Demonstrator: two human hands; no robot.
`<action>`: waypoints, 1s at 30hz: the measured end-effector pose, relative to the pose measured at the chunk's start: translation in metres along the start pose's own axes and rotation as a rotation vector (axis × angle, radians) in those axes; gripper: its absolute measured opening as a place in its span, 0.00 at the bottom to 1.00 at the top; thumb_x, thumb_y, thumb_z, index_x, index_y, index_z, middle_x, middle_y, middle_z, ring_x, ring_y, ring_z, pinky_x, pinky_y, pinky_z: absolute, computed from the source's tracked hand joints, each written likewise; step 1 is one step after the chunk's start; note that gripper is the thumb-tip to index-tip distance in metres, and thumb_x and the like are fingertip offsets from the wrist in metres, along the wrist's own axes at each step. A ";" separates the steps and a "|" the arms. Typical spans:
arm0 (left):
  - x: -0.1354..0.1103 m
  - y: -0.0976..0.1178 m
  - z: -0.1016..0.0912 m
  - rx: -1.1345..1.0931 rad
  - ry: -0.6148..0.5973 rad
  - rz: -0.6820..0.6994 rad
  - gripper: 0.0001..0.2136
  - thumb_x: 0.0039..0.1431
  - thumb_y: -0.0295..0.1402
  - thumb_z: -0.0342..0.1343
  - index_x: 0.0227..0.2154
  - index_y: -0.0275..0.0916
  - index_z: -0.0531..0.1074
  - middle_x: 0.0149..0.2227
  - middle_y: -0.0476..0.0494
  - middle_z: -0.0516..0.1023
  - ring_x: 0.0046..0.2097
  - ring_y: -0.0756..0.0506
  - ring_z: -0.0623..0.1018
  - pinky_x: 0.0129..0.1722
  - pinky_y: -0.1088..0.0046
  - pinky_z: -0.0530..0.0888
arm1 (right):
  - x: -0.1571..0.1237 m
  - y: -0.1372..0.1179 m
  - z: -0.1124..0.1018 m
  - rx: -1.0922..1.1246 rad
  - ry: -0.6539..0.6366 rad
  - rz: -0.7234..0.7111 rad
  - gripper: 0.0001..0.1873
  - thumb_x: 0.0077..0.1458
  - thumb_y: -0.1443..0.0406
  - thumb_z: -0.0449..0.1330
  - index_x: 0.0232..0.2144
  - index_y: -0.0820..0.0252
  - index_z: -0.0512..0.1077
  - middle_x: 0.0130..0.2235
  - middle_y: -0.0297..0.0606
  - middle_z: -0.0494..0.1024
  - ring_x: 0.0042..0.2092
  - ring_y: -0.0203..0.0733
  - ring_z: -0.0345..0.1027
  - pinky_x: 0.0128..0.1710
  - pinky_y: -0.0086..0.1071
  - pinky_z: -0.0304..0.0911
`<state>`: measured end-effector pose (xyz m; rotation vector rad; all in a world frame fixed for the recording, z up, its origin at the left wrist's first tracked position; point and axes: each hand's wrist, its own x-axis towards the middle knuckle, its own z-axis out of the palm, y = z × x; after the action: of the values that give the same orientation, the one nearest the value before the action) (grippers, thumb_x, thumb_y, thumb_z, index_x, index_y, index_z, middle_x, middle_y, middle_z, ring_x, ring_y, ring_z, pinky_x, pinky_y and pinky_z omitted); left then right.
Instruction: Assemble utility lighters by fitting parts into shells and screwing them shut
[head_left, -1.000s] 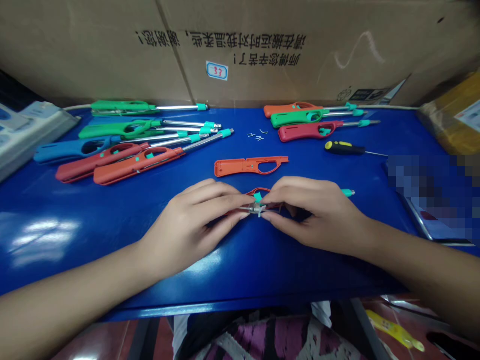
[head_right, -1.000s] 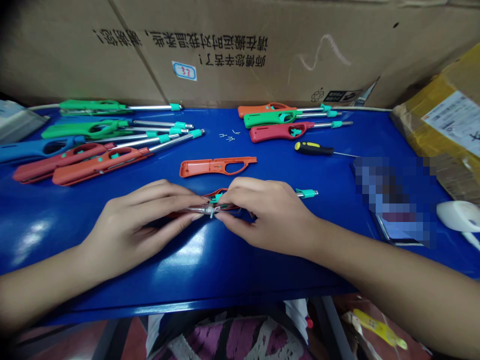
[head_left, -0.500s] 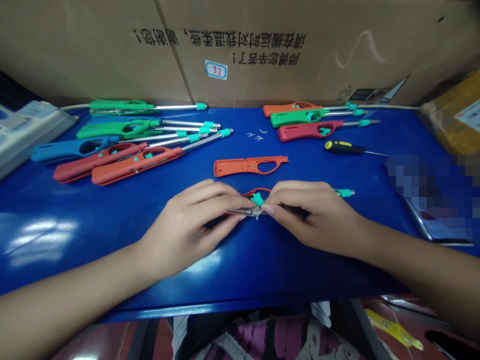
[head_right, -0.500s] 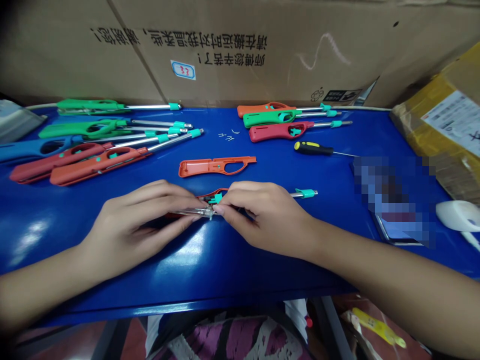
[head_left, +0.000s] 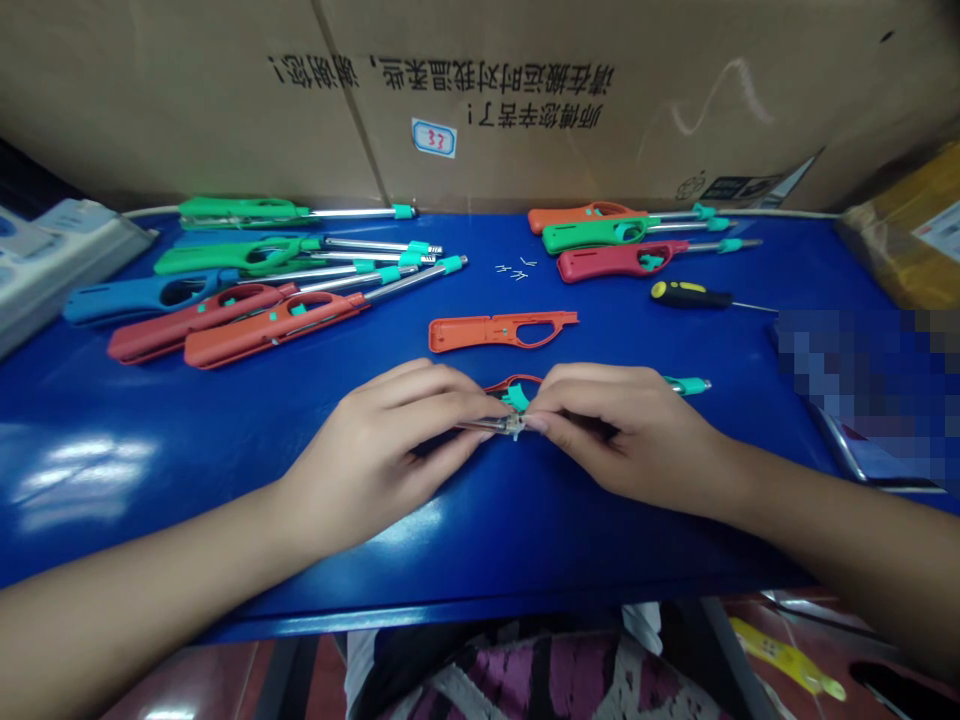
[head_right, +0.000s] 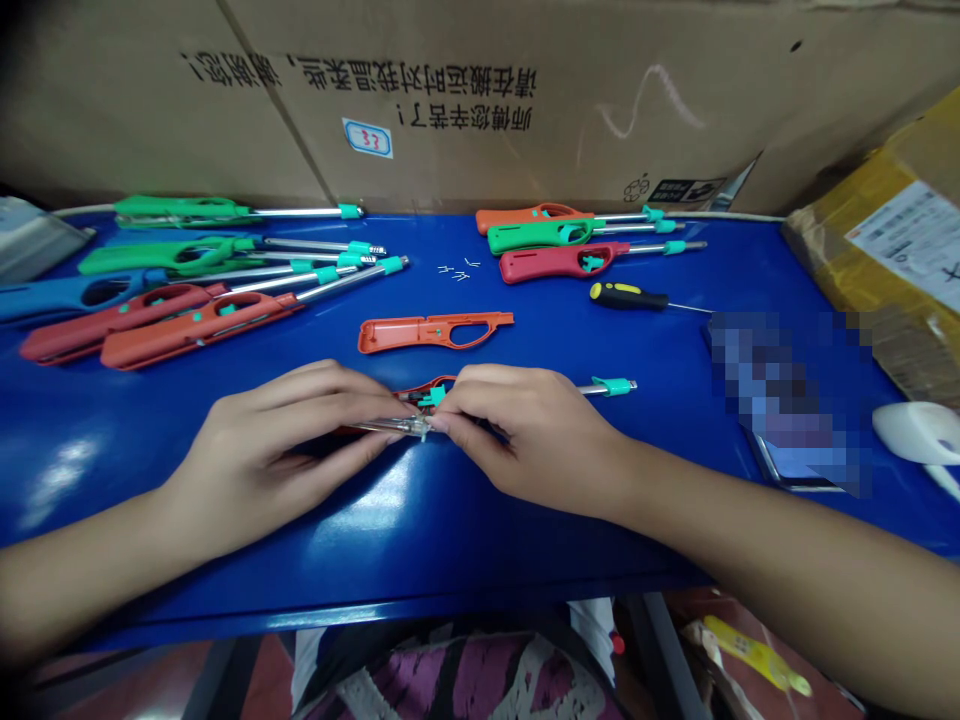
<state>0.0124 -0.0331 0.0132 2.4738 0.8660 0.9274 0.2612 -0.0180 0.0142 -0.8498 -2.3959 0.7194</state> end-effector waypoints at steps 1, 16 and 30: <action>0.000 0.000 0.000 -0.003 -0.002 0.000 0.10 0.64 0.24 0.62 0.47 0.37 0.78 0.43 0.45 0.82 0.45 0.49 0.79 0.47 0.73 0.77 | 0.000 0.000 0.000 -0.001 -0.001 -0.002 0.10 0.68 0.67 0.56 0.36 0.61 0.76 0.36 0.38 0.80 0.37 0.37 0.72 0.38 0.31 0.65; 0.002 -0.004 -0.007 0.075 -0.047 -0.113 0.07 0.62 0.28 0.62 0.43 0.37 0.80 0.39 0.45 0.84 0.39 0.47 0.79 0.41 0.70 0.75 | 0.002 -0.001 -0.003 -0.065 0.096 0.055 0.10 0.67 0.67 0.57 0.36 0.61 0.77 0.34 0.36 0.79 0.35 0.35 0.70 0.35 0.30 0.62; 0.003 -0.005 -0.016 0.128 -0.135 -0.184 0.09 0.65 0.30 0.59 0.44 0.37 0.81 0.41 0.44 0.83 0.41 0.44 0.79 0.43 0.65 0.76 | 0.003 0.005 -0.002 -0.124 0.134 0.156 0.07 0.63 0.68 0.59 0.41 0.57 0.77 0.41 0.36 0.76 0.39 0.37 0.71 0.36 0.33 0.64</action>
<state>0.0018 -0.0255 0.0236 2.4768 1.1143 0.6532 0.2625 -0.0122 0.0130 -1.1098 -2.2915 0.5573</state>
